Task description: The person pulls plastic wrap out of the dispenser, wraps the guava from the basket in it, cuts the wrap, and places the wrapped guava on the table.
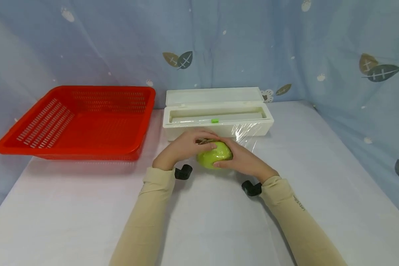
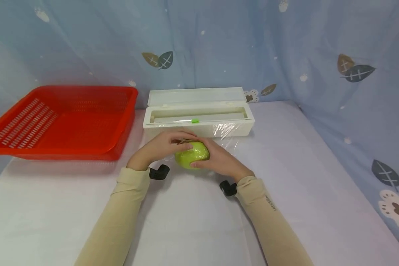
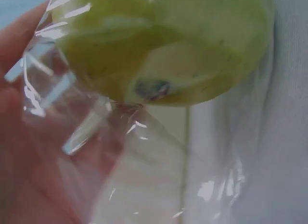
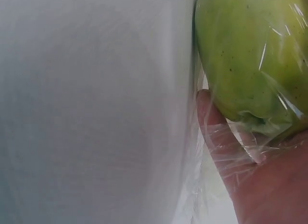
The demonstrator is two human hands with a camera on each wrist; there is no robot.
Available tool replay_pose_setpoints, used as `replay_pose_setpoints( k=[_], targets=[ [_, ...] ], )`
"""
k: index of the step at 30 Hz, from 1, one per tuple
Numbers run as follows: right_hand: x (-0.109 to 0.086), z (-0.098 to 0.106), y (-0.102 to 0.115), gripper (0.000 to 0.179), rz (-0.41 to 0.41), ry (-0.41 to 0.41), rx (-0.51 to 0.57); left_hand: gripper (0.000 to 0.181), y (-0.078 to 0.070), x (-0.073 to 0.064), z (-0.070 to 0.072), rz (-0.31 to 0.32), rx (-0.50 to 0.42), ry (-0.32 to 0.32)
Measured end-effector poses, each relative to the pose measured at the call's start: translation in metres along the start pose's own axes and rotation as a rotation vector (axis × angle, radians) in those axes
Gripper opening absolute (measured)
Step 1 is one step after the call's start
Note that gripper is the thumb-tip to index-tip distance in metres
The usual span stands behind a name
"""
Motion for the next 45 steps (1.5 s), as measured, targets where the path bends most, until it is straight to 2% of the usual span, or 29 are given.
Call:
replay_pose_setpoints(
  k=[4,9,13,17,23,29,35,41,45],
  targets=[
    [0.002,-0.002,0.0,0.082,-0.004,-0.008,-0.001,0.042,0.006,-0.003,-0.006,0.005,-0.104,0.098],
    [0.003,-0.002,-0.001,0.082,-0.016,-0.02,0.006,0.053,0.008,-0.005,-0.01,-0.001,-0.27,0.165],
    [0.001,-0.003,-0.002,0.085,-0.025,-0.031,0.009,0.059,0.009,-0.005,-0.015,0.036,-0.314,0.198],
    [-0.002,-0.002,0.001,0.083,-0.018,-0.029,0.001,0.061,0.009,-0.005,-0.017,0.07,-0.328,0.204],
    [-0.005,0.003,0.009,0.058,0.015,-0.039,0.019,0.065,0.011,-0.005,-0.015,0.083,-0.307,0.178],
    [-0.009,0.015,0.012,0.047,0.01,-0.172,0.071,0.063,0.012,-0.005,-0.016,0.095,-0.213,0.155],
    [-0.005,0.037,0.015,0.046,0.056,-0.336,0.126,0.062,0.015,-0.008,-0.021,0.12,-0.189,0.15],
    [0.006,0.046,0.019,0.041,0.074,-0.435,0.094,0.065,0.016,-0.01,-0.022,0.141,-0.203,0.157],
    [0.016,0.041,0.021,0.036,0.103,-0.457,0.007,0.065,0.015,-0.009,-0.019,0.151,-0.213,0.15]
  ],
)
Point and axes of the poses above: each hand's wrist, its own x-axis towards the middle knuckle, its own z-axis out of the back of the hand, y = z × x, the point moved 4 cm from there along x, towards the middle knuckle, and after that the axes turned 7 degrees about -z, right-handed, at the moved point
